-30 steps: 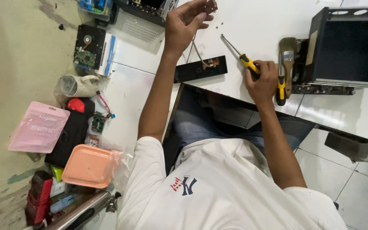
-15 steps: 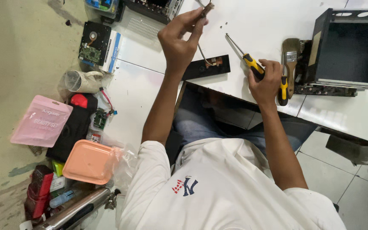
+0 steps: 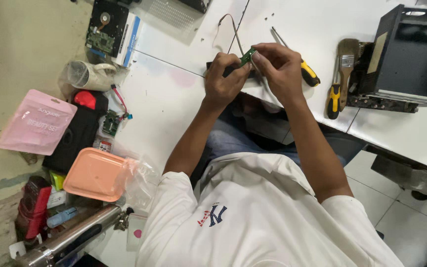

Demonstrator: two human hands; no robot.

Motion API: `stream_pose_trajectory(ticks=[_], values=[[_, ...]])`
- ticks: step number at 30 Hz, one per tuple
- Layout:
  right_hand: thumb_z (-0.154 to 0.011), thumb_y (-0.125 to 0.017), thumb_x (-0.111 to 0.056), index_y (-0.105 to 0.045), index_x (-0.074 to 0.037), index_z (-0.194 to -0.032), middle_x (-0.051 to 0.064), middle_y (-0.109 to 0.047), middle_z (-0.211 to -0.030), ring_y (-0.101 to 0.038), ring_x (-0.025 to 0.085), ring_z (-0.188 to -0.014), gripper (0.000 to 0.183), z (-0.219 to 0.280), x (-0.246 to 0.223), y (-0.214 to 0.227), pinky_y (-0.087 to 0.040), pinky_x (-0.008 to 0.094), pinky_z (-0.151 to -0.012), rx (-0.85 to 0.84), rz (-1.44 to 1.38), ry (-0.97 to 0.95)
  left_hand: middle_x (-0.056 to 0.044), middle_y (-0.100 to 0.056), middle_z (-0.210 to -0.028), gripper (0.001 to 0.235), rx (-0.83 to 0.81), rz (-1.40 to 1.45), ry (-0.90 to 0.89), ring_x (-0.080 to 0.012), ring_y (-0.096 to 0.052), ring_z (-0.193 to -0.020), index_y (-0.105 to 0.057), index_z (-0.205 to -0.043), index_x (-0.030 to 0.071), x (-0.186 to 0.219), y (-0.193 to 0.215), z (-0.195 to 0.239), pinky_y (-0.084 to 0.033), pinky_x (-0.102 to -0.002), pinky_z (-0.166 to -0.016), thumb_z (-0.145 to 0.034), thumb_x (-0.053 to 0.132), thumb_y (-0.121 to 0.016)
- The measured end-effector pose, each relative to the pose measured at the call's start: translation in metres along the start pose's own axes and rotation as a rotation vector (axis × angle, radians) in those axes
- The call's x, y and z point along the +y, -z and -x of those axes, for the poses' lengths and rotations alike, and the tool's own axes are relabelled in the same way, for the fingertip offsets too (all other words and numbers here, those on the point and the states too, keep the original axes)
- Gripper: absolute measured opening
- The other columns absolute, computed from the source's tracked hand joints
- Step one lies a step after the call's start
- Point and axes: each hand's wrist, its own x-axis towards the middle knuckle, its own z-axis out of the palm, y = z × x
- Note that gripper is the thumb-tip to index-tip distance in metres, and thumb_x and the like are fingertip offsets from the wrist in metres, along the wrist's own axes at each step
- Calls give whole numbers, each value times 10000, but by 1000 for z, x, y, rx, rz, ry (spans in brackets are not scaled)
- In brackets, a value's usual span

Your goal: The person is seated on the floor, working on a small black electronic device placed on their lap. They use a screwdriver to tighten screws on the device and manipulate wires connected to it.

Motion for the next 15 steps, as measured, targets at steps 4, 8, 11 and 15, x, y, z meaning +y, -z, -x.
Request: stream_pose_trajectory(ticks=[4, 8, 11, 15], values=[[-1102, -730, -129, -770, 1, -1169, 93, -756, -938, -721, 149, -860, 151, -12, 6, -3, -614, 248, -784, -107, 108, -12, -105, -543, -961, 126, -56, -53, 21, -257, -585, -736, -704, -881, -2, -4, 10, 16, -563, -365, -639, -969, -6, -793], [-1076, -740, -122, -792, -19, -1141, 52, -775, -933, -723, 109, -856, 132, -24, 11, -2, -608, 249, -793, -223, 292, -203, -111, -607, -995, 95, -191, 180, 242, -248, -653, -809, -757, -990, 10, -25, 14, 49, -608, -344, -727, -933, 7, -834], [-1087, -729, -172, -834, -83, -1122, -3, -700, -780, -563, 83, -716, 142, -37, 8, -3, -456, 288, -665, -316, 531, -334, -108, -679, -1099, 339, -265, 370, 444, -226, -705, -904, -763, -1132, 62, -45, 22, 56, -634, -324, -802, -854, 74, -956], [-1038, -733, -126, -844, -94, -1153, 78, -782, -845, -591, 141, -694, 164, -49, 53, 6, -459, 346, -627, -415, 681, -314, -72, -781, -1249, 830, -471, 390, 518, -196, -750, -1069, -597, -1494, 153, -71, 18, 80, -642, -301, -880, -790, 40, -1022]])
